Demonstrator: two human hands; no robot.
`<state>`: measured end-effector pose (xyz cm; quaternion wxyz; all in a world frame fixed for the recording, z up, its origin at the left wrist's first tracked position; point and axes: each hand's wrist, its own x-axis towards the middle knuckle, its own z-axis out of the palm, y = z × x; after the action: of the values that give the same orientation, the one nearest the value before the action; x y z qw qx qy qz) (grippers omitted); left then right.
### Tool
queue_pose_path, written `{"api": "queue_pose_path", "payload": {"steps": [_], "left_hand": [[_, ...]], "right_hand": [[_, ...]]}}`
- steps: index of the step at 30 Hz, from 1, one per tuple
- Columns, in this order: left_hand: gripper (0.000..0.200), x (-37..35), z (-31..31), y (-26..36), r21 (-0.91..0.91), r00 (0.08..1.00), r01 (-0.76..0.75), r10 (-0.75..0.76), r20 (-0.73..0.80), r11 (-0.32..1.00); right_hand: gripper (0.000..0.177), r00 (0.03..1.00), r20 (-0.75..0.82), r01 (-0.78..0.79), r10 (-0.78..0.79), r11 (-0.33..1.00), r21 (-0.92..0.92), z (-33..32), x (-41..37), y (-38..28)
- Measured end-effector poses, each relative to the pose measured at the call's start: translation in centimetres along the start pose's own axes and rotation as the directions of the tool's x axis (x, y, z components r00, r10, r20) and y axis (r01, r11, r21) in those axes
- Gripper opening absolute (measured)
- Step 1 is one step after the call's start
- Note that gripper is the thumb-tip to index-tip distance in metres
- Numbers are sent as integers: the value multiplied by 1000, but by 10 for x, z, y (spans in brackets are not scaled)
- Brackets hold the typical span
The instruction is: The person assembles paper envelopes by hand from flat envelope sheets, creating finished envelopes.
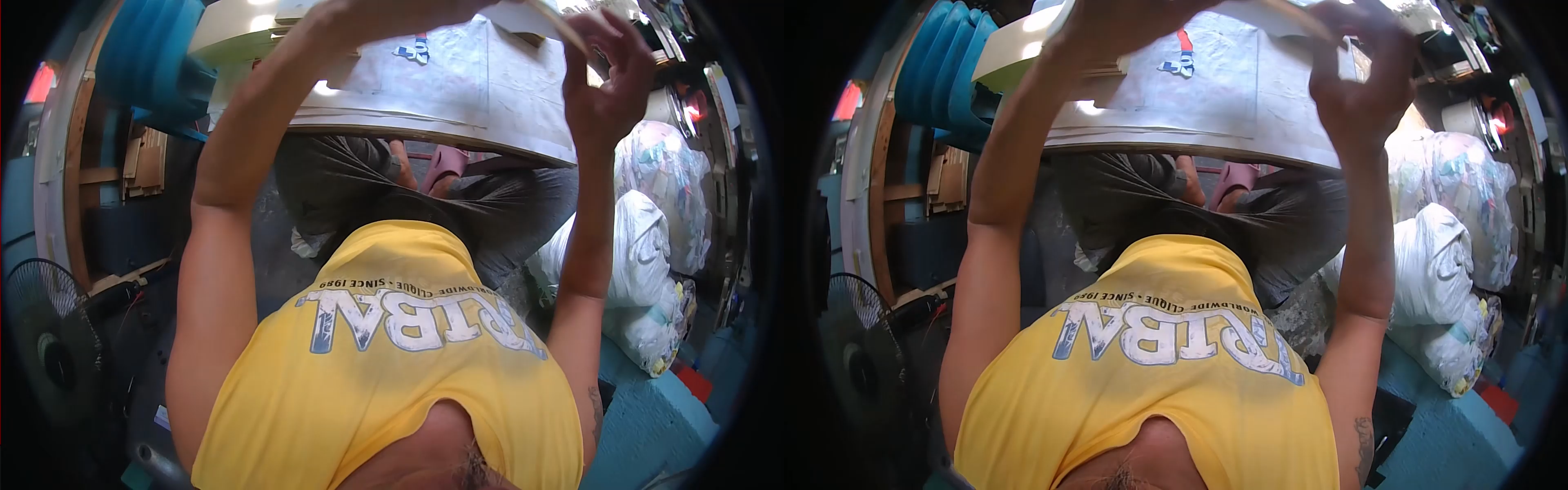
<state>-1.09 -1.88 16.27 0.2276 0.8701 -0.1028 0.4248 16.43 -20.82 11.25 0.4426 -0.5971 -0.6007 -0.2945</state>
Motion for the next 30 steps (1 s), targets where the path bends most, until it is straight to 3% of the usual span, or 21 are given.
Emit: {"api": "queue_pose_path", "payload": {"steps": [1, 2, 4, 6, 12, 15, 19, 25, 30], "left_hand": [[40, -24, 4, -2, 92, 994, -113, 114, -5, 989], [37, -54, 12, -4, 139, 994, -107, 105, 20, 984], [33, -120, 40, -4, 191, 998, -58, 49, 51, 980], [37, -165, 58, 15, 182, 996, 46, -59, 66, 982], [45, -196, 83, 38, 247, 989, 148, -146, -26, 958], [43, -195, 85, 31, 267, 990, 139, -131, -47, 954], [41, -195, 84, 34, 235, 975, 221, -213, -60, 946], [48, -184, 78, 38, 127, 922, 387, -384, -47, 914], [49, -180, 77, 38, 74, 876, 482, -482, -20, 873]], "right_hand": [[44, 995, 0, 103, -104, 986, -128, 8, -12, -8], [39, 989, 35, 142, -146, 985, 94, 17, -28, -13], [43, 976, 152, 136, -154, 983, 122, 32, -79, -22], [46, 980, 137, 116, -141, 977, 179, 48, -123, -30], [51, 989, 95, 93, -110, 981, 172, 50, -152, -48], [51, 998, 52, 33, -46, 975, 220, 55, -154, -47], [57, 986, 139, -129, 92, 950, 284, 48, -148, -47], [69, 868, 360, -465, 342, 815, 346, 36, -136, -53], [73, 822, 402, -543, 404, 768, 339, 35, -135, -55]]}}
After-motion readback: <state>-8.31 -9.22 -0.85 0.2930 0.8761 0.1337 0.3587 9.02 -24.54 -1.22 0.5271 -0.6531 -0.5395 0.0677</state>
